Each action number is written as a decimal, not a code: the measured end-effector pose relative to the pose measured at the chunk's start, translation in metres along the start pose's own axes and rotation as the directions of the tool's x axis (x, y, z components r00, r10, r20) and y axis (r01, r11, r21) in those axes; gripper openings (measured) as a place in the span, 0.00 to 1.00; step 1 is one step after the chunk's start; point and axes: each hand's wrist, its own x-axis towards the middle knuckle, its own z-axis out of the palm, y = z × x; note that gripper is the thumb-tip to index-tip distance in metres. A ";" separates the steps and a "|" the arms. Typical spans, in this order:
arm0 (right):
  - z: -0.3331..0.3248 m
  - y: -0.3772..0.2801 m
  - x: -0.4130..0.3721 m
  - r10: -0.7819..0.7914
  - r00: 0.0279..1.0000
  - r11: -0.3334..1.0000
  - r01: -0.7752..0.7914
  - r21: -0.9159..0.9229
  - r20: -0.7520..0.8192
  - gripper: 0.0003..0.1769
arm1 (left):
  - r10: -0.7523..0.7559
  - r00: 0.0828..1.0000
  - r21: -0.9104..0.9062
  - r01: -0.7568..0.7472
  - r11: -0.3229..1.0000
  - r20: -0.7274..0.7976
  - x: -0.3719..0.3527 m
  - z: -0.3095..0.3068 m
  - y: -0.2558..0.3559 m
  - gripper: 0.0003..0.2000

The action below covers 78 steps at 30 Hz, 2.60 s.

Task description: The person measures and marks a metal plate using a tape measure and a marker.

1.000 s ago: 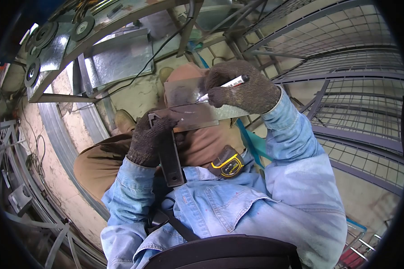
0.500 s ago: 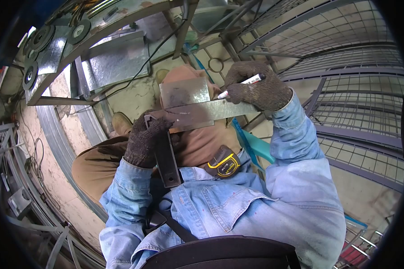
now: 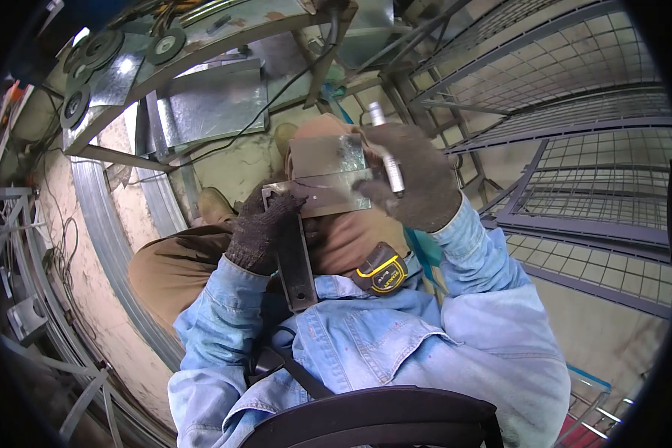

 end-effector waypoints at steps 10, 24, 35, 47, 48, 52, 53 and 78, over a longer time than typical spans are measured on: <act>-0.018 0.015 -0.028 -0.043 0.881 0.997 0.071 0.043 -0.472 0.16 | 0.222 0.964 0.296 -0.171 0.940 -0.148 -0.026 -0.048 0.041 0.16; 0.037 0.033 -0.024 0.372 0.918 0.909 -0.331 0.253 -0.138 0.31 | 0.238 0.815 0.428 0.014 0.904 -0.528 -0.263 -0.190 0.054 0.16; 0.051 0.028 -0.010 0.248 0.958 0.962 -0.226 0.153 -0.144 0.33 | 0.394 0.610 0.671 0.328 0.665 -0.688 -0.256 -0.151 0.032 0.17; 0.044 0.045 0.030 0.118 0.992 0.960 -0.125 0.250 0.042 0.36 | 0.668 0.682 0.903 -0.427 0.033 0.298 -0.059 0.009 0.111 0.23; 0.042 0.045 0.037 0.134 0.987 0.969 -0.150 0.195 0.093 0.36 | 0.601 0.771 0.937 -0.335 0.099 0.212 -0.022 0.025 0.109 0.24; 0.040 0.033 0.042 0.128 0.989 0.951 -0.143 0.273 0.072 0.34 | 0.407 0.848 0.940 -0.314 -0.135 0.341 0.049 0.038 0.078 0.21; 0.033 0.033 0.038 0.144 0.988 0.952 -0.155 0.266 0.060 0.34 | 0.311 0.901 0.952 -0.300 -0.055 0.302 0.048 0.039 0.070 0.20; 0.000 -0.030 -0.119 -0.064 0.945 0.992 0.027 0.120 0.321 0.38 | 0.225 0.974 0.707 -0.134 0.694 -0.035 0.010 0.022 0.002 0.32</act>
